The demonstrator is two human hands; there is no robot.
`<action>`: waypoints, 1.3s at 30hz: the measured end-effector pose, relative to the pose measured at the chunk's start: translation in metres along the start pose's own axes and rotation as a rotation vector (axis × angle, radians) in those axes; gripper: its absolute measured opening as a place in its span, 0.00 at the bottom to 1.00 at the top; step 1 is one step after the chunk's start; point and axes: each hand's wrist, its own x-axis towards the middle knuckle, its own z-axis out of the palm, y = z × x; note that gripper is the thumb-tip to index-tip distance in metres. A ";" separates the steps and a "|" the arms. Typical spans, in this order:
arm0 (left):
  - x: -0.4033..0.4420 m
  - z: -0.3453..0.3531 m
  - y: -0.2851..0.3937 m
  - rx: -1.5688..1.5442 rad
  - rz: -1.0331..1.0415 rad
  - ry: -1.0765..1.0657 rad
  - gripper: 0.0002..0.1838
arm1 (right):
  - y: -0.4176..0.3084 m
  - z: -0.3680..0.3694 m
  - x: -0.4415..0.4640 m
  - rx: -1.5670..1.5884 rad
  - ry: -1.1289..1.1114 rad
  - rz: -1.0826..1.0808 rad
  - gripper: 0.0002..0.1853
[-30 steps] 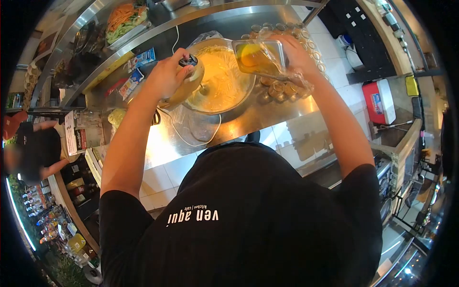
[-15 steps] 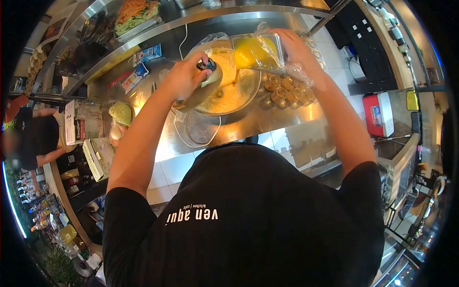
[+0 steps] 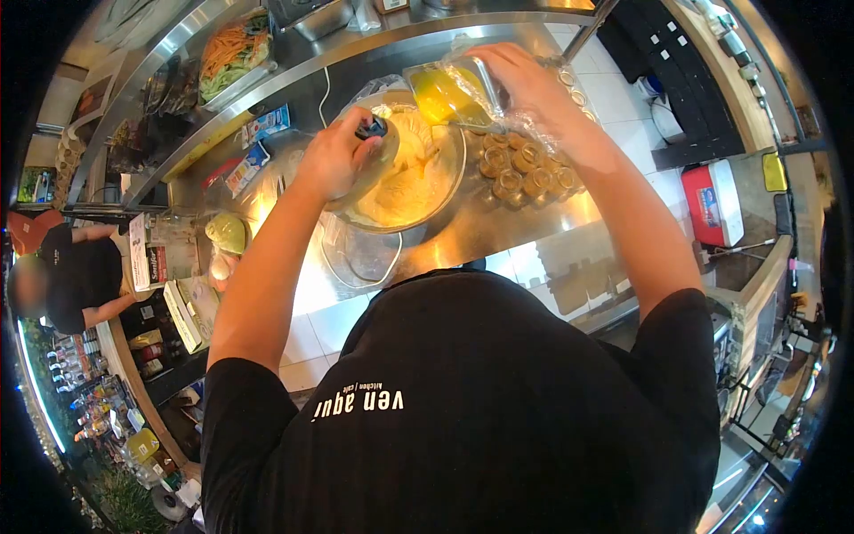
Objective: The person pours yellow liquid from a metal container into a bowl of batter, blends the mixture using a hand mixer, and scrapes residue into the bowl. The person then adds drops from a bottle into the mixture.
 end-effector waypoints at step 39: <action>0.003 0.000 -0.026 -0.059 -0.142 0.172 0.17 | -0.048 -0.002 0.064 -0.216 -0.004 -0.162 0.36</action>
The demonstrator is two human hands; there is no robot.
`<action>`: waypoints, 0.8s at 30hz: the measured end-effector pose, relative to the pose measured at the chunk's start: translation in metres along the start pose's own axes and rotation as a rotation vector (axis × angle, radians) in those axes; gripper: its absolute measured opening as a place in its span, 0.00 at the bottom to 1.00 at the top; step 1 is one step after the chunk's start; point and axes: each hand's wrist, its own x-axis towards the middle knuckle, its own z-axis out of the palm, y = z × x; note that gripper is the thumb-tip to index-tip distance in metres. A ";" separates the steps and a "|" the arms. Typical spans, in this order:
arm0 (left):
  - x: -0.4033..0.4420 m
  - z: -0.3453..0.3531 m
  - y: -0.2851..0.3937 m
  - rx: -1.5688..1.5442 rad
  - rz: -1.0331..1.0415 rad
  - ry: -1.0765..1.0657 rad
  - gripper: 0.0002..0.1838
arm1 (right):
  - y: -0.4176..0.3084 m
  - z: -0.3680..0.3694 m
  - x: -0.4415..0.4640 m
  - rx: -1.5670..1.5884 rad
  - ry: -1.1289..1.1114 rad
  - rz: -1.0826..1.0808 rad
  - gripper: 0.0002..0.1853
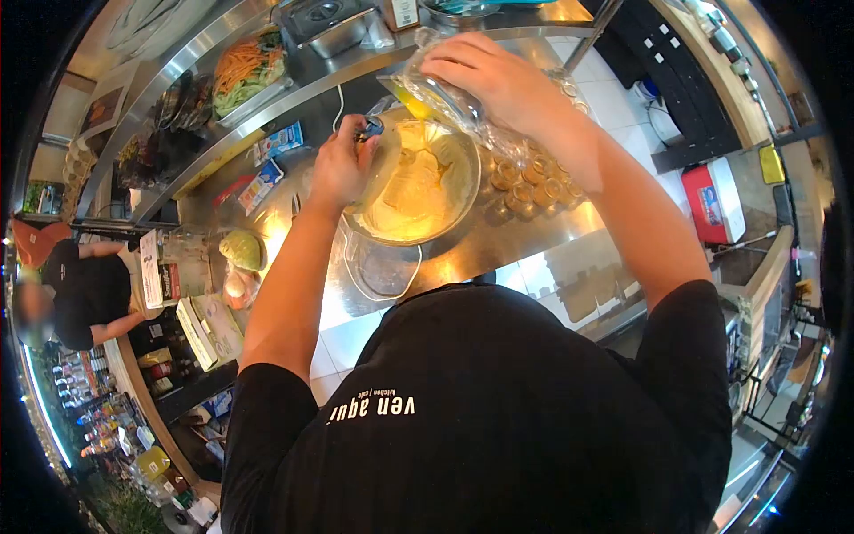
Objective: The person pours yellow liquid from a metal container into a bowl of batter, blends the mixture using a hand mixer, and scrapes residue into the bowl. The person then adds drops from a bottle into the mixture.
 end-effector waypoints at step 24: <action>-0.014 -0.021 0.037 0.001 -0.139 -0.354 0.16 | -0.050 0.066 -0.132 0.863 0.389 0.826 0.44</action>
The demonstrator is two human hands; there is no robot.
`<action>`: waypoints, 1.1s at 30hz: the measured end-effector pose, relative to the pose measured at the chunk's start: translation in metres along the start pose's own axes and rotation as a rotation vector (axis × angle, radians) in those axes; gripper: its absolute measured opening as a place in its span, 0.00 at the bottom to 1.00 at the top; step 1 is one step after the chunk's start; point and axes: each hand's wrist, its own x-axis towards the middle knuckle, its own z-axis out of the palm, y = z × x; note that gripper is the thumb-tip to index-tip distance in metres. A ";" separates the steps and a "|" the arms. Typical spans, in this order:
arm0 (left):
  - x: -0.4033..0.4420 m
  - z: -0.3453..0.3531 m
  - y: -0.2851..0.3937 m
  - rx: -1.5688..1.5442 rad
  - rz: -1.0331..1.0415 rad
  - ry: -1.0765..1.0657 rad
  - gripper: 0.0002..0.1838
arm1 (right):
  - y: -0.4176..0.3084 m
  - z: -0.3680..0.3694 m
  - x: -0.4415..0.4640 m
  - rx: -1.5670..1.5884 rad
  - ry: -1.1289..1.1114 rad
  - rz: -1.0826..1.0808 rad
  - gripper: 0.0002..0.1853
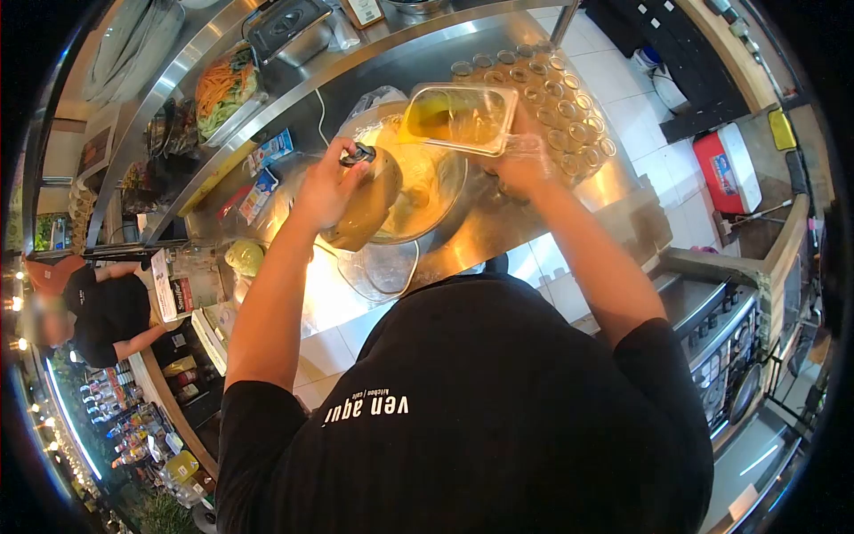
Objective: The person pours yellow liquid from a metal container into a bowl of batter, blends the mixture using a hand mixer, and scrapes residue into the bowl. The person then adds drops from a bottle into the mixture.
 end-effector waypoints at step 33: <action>0.048 0.024 -0.071 -0.627 -0.301 -0.095 0.20 | 0.135 -0.003 -0.218 -0.014 0.035 0.388 0.49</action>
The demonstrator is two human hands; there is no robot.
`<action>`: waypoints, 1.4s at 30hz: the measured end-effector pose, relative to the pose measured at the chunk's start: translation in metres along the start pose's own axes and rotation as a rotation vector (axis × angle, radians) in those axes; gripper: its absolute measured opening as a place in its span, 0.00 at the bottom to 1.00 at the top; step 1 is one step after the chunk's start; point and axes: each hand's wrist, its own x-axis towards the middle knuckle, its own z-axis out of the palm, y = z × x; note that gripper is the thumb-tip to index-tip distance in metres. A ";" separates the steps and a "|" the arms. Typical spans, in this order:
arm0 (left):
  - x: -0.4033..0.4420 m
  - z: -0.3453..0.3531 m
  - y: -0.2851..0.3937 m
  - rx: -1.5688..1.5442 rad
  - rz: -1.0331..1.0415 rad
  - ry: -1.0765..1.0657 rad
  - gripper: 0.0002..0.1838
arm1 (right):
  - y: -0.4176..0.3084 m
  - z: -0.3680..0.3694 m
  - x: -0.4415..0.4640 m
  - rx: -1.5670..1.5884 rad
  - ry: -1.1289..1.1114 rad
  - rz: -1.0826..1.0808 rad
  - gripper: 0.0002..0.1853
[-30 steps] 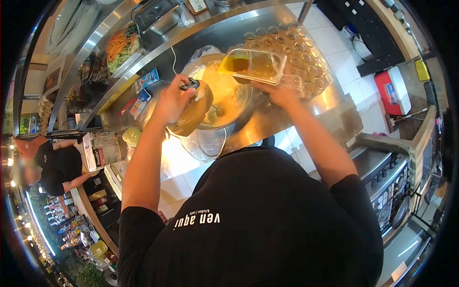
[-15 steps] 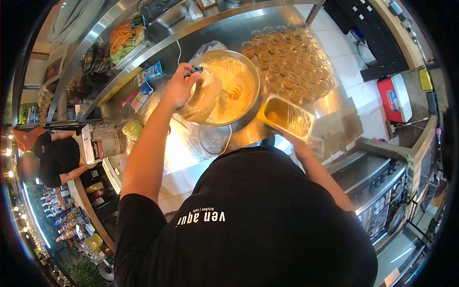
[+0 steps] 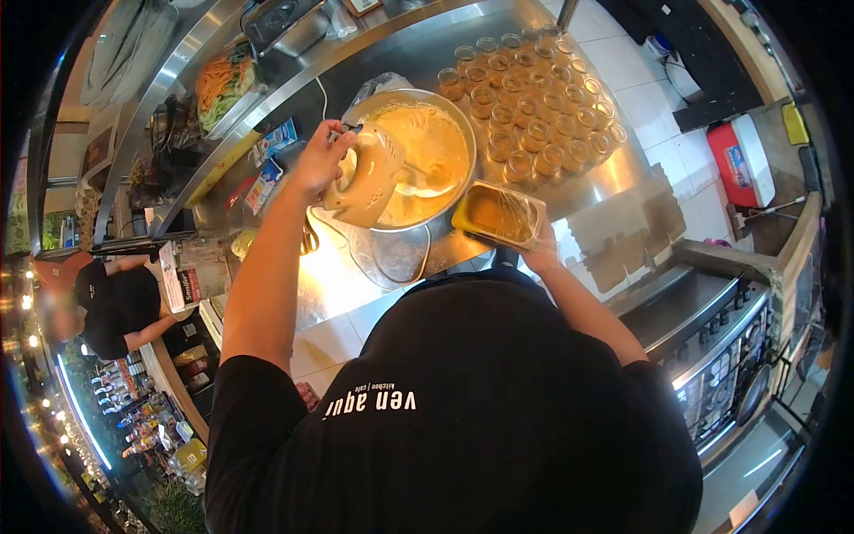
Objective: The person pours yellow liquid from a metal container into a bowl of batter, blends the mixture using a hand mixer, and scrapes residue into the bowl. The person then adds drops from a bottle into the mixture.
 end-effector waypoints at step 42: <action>-0.046 0.046 -0.015 -0.272 -0.176 0.381 0.22 | -0.118 0.016 0.161 -0.471 -0.610 0.166 0.18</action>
